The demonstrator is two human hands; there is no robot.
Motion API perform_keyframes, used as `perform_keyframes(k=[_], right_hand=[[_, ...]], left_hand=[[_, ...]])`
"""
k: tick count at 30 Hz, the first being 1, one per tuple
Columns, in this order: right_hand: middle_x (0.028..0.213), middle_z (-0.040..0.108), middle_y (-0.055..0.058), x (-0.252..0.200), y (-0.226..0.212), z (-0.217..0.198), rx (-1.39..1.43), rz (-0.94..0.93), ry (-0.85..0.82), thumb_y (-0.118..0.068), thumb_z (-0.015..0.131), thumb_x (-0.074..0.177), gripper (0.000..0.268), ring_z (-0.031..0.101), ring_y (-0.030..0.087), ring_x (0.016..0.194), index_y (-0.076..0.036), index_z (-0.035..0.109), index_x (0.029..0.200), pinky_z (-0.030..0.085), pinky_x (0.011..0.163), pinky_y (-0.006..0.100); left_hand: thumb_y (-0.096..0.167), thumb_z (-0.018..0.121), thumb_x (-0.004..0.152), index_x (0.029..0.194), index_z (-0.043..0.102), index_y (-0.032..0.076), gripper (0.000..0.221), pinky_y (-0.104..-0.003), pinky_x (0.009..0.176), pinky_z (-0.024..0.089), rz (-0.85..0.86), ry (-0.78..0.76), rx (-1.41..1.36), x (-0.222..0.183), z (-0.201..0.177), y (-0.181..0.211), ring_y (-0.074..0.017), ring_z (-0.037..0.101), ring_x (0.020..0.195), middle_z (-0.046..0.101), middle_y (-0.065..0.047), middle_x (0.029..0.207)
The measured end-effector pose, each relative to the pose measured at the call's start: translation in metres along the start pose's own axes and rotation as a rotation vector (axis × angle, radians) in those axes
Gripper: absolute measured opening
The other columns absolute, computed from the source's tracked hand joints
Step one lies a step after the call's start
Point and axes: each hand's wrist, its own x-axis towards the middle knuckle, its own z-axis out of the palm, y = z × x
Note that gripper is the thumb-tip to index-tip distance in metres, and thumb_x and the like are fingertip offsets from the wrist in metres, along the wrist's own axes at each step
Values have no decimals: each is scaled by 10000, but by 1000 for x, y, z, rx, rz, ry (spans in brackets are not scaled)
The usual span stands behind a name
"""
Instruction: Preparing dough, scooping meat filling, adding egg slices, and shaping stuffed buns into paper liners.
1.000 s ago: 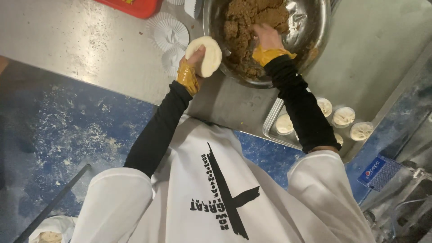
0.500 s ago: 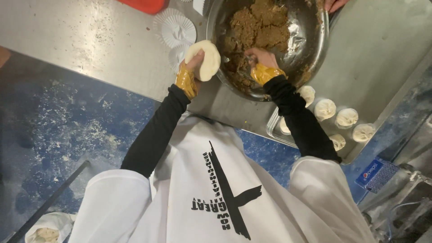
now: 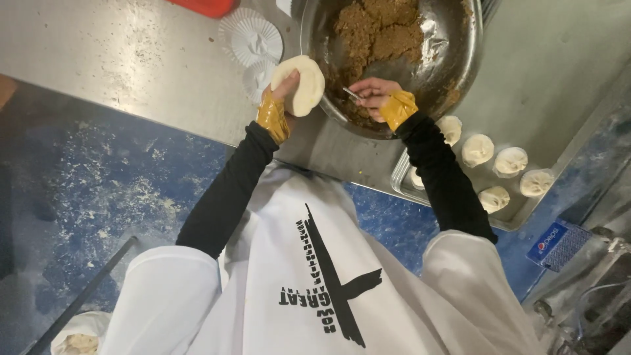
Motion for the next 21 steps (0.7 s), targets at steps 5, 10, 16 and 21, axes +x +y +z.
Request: perform_keyframes(k=[5,10,16,21], right_hand=[[1049,672,63,-3,-6,-16,401,30,-131,97,570,925,438,517,49,604,8,606,1352,394,490,192],[1029,669,50,-25,-29,-22,287,-92,-11,84,570,946,410,488,39,579,-5,607,1345,381,478,191],[1056,655,62,-74,-81,-5,33,-258,177,85,579,974,386,474,46,592,-9,621,1346,382,500,206],[1168,631,89,-99,-97,42,-457,-651,288,142,511,986,397,660,127,951,-22,603,1336,576,794,283]], left_hand=[[177,736,929,1327,572,22,458,-350,892,610,-35,22,-129,-2,-2,8,-205,706,1095,683,-79,1236],[22,733,913,1382,541,-26,509,-350,923,609,53,-35,-14,-2,4,15,-232,693,1125,668,-134,1270],[-57,727,872,1399,505,-52,571,-354,943,621,97,-150,70,24,26,1,-252,706,1119,670,-157,1281],[-72,719,879,1420,499,-73,584,-361,934,613,68,-282,129,34,58,-11,-276,707,1094,673,-180,1243]])
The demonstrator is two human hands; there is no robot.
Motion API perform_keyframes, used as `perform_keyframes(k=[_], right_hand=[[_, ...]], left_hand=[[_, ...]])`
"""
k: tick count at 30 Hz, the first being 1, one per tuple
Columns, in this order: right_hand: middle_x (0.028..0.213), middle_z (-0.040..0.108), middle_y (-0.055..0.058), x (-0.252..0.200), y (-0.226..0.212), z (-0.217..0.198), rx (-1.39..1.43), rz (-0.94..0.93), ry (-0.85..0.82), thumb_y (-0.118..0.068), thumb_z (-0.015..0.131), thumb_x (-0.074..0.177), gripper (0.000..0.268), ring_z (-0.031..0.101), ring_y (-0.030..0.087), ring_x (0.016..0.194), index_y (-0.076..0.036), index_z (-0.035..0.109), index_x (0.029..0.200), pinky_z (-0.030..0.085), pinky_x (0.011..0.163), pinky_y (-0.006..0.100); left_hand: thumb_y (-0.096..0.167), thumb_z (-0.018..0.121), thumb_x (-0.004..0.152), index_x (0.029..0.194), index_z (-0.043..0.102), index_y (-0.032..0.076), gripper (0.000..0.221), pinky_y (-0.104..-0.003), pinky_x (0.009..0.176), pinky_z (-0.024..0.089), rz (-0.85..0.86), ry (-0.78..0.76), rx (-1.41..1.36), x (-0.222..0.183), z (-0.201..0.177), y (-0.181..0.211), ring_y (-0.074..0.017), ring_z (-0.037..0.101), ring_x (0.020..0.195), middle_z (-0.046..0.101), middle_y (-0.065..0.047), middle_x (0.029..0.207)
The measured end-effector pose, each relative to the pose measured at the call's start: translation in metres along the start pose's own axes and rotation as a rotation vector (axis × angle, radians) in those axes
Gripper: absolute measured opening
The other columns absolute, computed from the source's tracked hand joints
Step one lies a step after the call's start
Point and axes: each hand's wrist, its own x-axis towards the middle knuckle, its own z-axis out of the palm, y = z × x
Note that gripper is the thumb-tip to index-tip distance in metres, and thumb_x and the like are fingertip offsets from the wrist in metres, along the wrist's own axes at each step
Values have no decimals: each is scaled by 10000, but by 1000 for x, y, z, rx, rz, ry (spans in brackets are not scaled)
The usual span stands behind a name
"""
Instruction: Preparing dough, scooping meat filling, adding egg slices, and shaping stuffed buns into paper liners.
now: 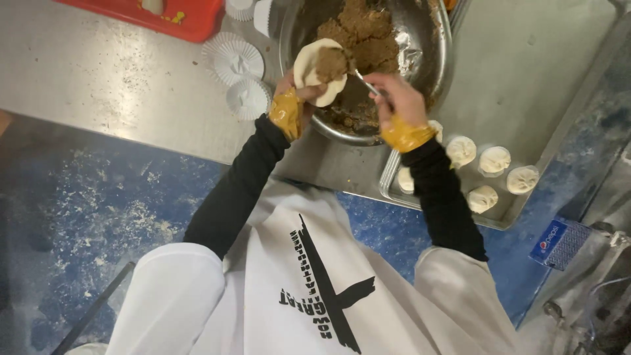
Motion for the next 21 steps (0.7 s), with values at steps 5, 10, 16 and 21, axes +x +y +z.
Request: perform_keyframes(k=[5,10,16,21], right_hand=[[1216,623,134,-11,-11,12,-597,23,101,92,625,976,412,633,173,604,-40,615,1367,542,548,270],[1210,615,114,-16,-50,10,-505,-64,131,178,553,828,588,653,180,733,-46,635,1365,545,670,306],[1187,630,122,-24,-37,5,-582,-94,116,153,600,873,520,653,182,785,-48,655,1349,550,673,300],[1174,618,135,-28,-42,10,-676,-217,130,131,574,774,606,677,274,947,-48,672,1345,577,815,357]], left_hand=[[233,692,1007,1382,537,-24,481,-373,963,622,-112,-48,-316,5,17,3,-234,716,1114,672,-132,1273],[328,644,1037,1370,550,-2,479,-377,970,611,-127,-38,-293,2,22,4,-238,712,1126,682,-141,1276],[288,627,1034,1378,548,9,449,-355,962,626,-156,-42,-292,-3,21,6,-220,714,1124,687,-120,1273],[227,631,1044,1383,554,-5,418,-349,982,619,-138,-70,-320,-7,22,7,-220,705,1149,667,-133,1303]])
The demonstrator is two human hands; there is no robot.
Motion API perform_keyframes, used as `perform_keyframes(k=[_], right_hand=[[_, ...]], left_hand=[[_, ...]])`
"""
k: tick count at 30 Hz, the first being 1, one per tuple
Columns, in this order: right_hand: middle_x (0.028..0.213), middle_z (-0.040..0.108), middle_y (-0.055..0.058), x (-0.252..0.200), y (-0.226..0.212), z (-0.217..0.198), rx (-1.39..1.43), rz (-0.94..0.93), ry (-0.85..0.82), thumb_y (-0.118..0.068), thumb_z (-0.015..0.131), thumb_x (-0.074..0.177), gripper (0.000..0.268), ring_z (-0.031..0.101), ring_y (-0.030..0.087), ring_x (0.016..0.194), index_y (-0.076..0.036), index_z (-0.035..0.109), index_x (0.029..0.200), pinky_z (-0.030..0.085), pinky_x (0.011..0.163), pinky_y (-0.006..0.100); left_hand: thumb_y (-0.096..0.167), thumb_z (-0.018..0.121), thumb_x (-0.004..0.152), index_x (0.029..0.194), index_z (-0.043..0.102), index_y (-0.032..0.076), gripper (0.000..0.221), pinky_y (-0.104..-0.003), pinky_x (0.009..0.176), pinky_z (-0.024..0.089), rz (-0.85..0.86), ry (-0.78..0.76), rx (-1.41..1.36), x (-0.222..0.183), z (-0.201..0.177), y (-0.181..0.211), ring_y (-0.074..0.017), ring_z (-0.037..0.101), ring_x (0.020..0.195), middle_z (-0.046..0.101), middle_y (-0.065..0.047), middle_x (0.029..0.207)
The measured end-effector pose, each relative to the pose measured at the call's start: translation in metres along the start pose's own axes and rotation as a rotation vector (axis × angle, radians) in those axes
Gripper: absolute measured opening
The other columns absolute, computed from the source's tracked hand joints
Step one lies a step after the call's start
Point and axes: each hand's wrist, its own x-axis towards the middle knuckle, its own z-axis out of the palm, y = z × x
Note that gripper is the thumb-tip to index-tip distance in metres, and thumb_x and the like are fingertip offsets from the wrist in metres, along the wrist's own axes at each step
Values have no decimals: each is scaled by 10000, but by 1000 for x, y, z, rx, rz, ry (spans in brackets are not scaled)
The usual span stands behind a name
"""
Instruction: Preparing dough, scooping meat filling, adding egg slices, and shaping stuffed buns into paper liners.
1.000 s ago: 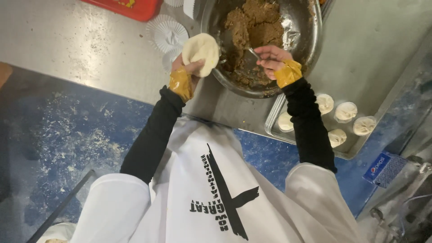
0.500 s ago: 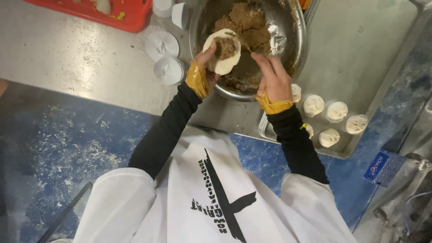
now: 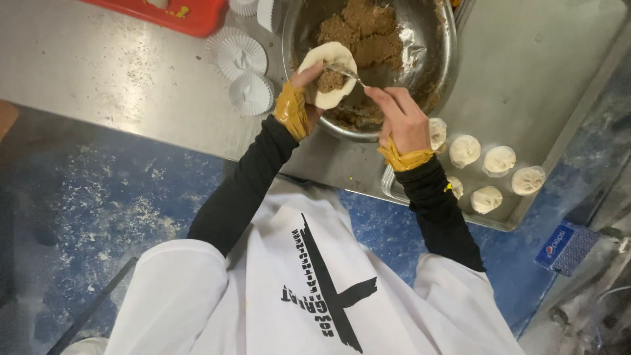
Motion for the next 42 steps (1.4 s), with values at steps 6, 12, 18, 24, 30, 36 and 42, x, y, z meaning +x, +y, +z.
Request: perform_keyframes(k=[6,12,18,24,30,36,42], right_hand=[[1151,623,130,-14,49,34,165,208,107,160,512,979,442,702,279,1019,-61,653,1334,576,874,370],[1142,595,164,-25,112,99,-60,287,-49,82,609,887,459,632,386,997,-70,692,1312,538,838,426],[1299,599,90,13,20,76,554,241,80,-133,696,1081,305,661,190,1114,-50,643,1370,587,898,285],[1052,695,19,24,-17,133,1157,516,-253,-144,693,1063,288,604,74,878,0,670,1311,502,768,224],[1013,710,37,68,-97,177,1157,458,-140,-110,669,1056,247,629,67,828,22,617,1259,509,715,220],[1040,713,45,137,-159,241,1119,444,-289,-67,663,1009,281,653,75,841,21,606,1269,525,690,224],[1037,722,32,219,-135,315,848,471,-211,-89,620,1042,223,667,99,846,-36,672,1253,540,703,239]], left_hand=[[169,622,1042,1370,541,13,372,-348,995,614,23,-3,-43,-10,-10,-1,-214,705,1140,671,-111,1270],[164,649,1020,1342,558,-6,375,-380,950,607,75,25,-4,-44,6,5,-252,708,1101,676,-146,1245],[32,724,975,1353,565,-9,413,-345,891,591,161,47,278,-89,15,26,-206,680,1044,661,-125,1212],[10,745,948,1336,567,-1,427,-330,971,597,152,72,355,-116,-3,54,-183,679,1109,665,-103,1231],[32,767,926,1353,580,-5,467,-339,923,585,141,200,366,-148,-52,118,-190,676,1081,678,-92,1204],[122,712,939,1323,581,30,416,-368,910,603,11,117,153,-188,-101,227,-197,695,1064,693,-89,1179],[38,745,930,1329,598,-16,429,-347,963,574,75,221,245,-230,-158,318,-204,679,1086,692,-106,1185]])
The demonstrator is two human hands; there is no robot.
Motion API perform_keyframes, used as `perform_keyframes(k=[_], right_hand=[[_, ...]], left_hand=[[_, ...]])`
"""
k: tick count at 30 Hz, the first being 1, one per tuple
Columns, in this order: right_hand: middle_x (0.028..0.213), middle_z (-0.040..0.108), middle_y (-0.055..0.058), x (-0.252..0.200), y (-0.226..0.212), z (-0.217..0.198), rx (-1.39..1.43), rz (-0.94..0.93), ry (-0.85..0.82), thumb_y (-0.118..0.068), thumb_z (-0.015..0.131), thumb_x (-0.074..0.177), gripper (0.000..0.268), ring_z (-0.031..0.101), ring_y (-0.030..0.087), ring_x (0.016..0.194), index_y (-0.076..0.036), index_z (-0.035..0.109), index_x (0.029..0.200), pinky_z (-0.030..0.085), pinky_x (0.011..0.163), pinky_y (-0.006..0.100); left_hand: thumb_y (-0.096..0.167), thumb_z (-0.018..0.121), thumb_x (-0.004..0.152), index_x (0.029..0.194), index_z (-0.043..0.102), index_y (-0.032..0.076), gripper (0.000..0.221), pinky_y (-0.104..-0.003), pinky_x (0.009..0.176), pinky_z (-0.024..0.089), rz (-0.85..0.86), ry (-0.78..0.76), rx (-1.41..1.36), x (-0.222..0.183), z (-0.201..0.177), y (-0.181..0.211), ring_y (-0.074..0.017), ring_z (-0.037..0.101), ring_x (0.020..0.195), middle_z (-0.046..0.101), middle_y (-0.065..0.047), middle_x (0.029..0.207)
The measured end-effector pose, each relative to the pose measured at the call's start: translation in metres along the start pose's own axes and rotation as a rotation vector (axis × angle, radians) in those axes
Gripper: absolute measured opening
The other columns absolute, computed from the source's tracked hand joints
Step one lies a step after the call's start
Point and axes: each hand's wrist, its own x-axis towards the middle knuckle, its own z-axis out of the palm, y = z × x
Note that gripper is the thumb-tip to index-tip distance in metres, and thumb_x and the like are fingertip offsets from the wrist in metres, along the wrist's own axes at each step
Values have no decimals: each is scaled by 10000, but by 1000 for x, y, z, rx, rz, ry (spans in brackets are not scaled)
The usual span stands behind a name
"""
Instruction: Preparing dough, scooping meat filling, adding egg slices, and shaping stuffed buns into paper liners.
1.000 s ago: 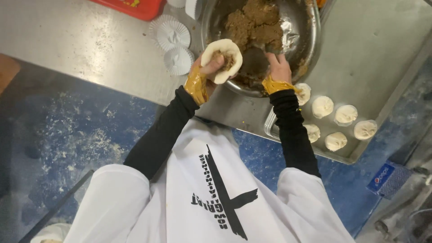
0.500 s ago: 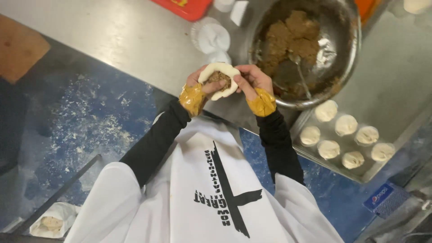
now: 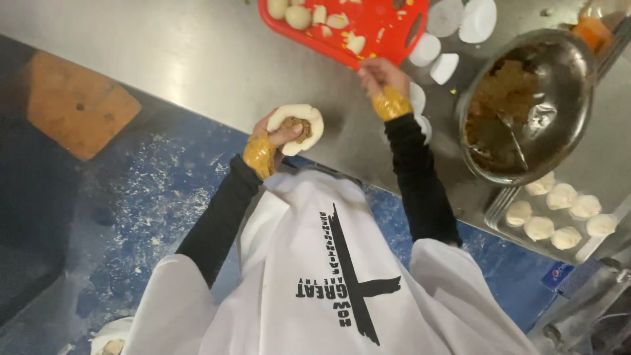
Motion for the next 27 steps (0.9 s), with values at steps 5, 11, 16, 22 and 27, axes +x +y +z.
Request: perform_keyframes(k=[5,11,16,22,27], right_hand=[[1010,703,73,65,-2,15,-703,-393,296,-79,792,884,272,701,227,871,-65,697,1138,572,748,322],[943,672,96,110,80,-17,-815,-298,349,-81,816,759,323,680,252,799,-58,691,1056,572,708,346],[887,673,67,90,42,-13,-541,-27,153,-68,830,869,240,648,167,769,-33,660,1035,553,703,301],[947,659,36,82,39,-21,-217,-45,229,-34,820,946,227,587,106,817,-27,621,1056,516,718,248],[1012,725,24,56,-60,25,15,31,251,-63,789,978,185,719,99,880,-63,626,1068,581,692,244]], left_hand=[[49,737,918,1322,579,-7,438,-352,999,576,25,78,7,-17,-42,47,-209,683,1117,676,-108,1208],[106,680,966,1352,565,-3,417,-406,922,629,67,54,-26,-27,-58,76,-240,693,1093,660,-128,1227],[123,670,998,1374,553,-10,416,-410,911,636,55,70,-64,-19,-67,80,-248,689,1095,652,-139,1234],[176,637,1036,1400,520,-23,431,-409,904,625,18,-1,-63,19,-72,82,-255,698,1098,660,-152,1251],[230,574,1042,1409,487,-7,445,-435,960,642,-33,-18,-152,60,-67,81,-239,699,1175,646,-138,1312]])
